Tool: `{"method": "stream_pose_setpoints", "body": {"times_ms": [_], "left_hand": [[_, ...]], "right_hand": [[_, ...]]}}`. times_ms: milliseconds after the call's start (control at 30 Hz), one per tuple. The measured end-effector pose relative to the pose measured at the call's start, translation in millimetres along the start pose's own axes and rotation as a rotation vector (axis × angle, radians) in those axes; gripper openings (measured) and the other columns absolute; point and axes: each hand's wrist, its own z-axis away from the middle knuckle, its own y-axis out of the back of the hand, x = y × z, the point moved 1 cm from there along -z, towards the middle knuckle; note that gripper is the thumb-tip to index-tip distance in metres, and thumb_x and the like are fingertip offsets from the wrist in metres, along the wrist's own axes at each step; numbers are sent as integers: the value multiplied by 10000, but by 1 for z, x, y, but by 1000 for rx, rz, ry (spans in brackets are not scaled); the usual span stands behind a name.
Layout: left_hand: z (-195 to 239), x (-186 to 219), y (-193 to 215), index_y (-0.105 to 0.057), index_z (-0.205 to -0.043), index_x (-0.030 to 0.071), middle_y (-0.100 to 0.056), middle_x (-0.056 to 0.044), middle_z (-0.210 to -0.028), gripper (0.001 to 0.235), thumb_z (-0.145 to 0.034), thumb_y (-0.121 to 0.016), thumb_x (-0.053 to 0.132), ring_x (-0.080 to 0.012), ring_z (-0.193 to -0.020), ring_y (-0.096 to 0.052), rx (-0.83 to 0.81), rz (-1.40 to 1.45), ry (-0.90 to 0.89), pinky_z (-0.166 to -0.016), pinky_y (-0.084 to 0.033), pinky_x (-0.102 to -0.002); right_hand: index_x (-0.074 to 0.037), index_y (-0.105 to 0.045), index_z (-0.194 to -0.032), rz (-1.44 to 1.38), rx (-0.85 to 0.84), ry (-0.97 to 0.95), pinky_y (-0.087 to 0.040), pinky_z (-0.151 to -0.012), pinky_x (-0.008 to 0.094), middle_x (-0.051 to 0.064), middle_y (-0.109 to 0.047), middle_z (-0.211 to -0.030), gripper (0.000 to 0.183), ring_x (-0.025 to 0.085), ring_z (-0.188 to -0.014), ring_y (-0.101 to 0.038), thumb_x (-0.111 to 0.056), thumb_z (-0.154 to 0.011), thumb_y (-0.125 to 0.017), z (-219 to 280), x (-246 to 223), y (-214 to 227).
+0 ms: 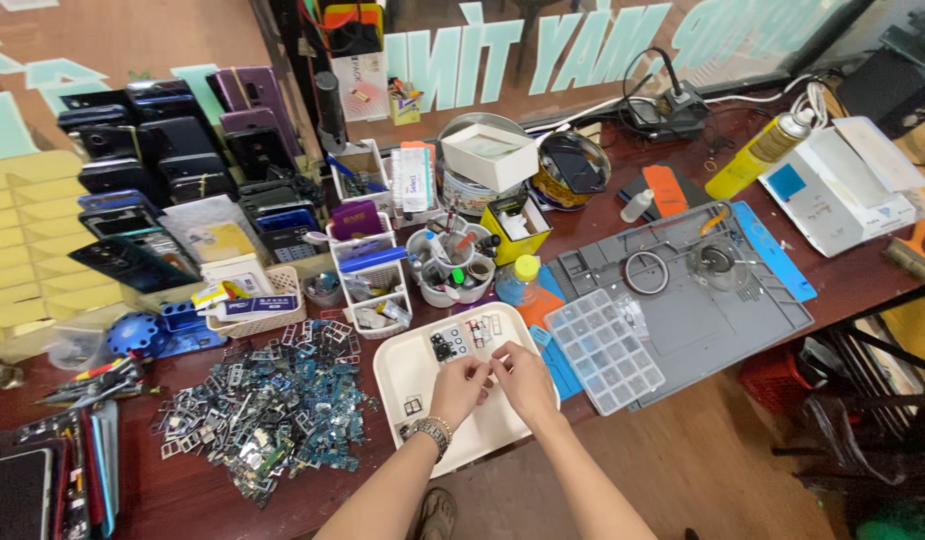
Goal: The person sorts small electronic components from a large pile on a workbench into a compartmentalized tray. They pick up individual pieces, examine them, and place them into specific sections of the tray.
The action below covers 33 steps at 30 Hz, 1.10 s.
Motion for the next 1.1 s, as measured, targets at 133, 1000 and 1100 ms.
{"method": "stream_pose_setpoints", "body": {"times_ms": [133, 1000, 1100], "left_hand": [[7, 4, 54, -737, -933, 12, -757, -72, -769, 250, -942, -678, 255, -122, -605, -697, 93, -14, -30, -543, -565, -273], [88, -76, 326, -798, -981, 123, -804, -49, -923, 153, -854, -729, 174, -189, -842, -760, 694, -279, -19, -801, -574, -337], [92, -82, 335, -790, -992, 113, -798, -55, -938, 149, -868, -720, 157, -189, -855, -763, 679, -227, -39, -799, -581, -335]], "right_hand": [[-71, -743, -995, -67, -5, 115, -568, -718, 409, 137, -767, -828, 208, 298, -763, -741, -241, -880, -711, -10, -26, -36], [-55, -692, -1015, 33, -459, 239, -576, -800, 359, 129, -775, -932, 278, 245, -853, -748, -171, -799, -822, 27, -178, -231], [-67, -651, -1011, 230, -407, 327, -536, -779, 432, 130, -706, -926, 401, 294, -882, -688, -199, -717, -890, 40, -189, -233]]}}
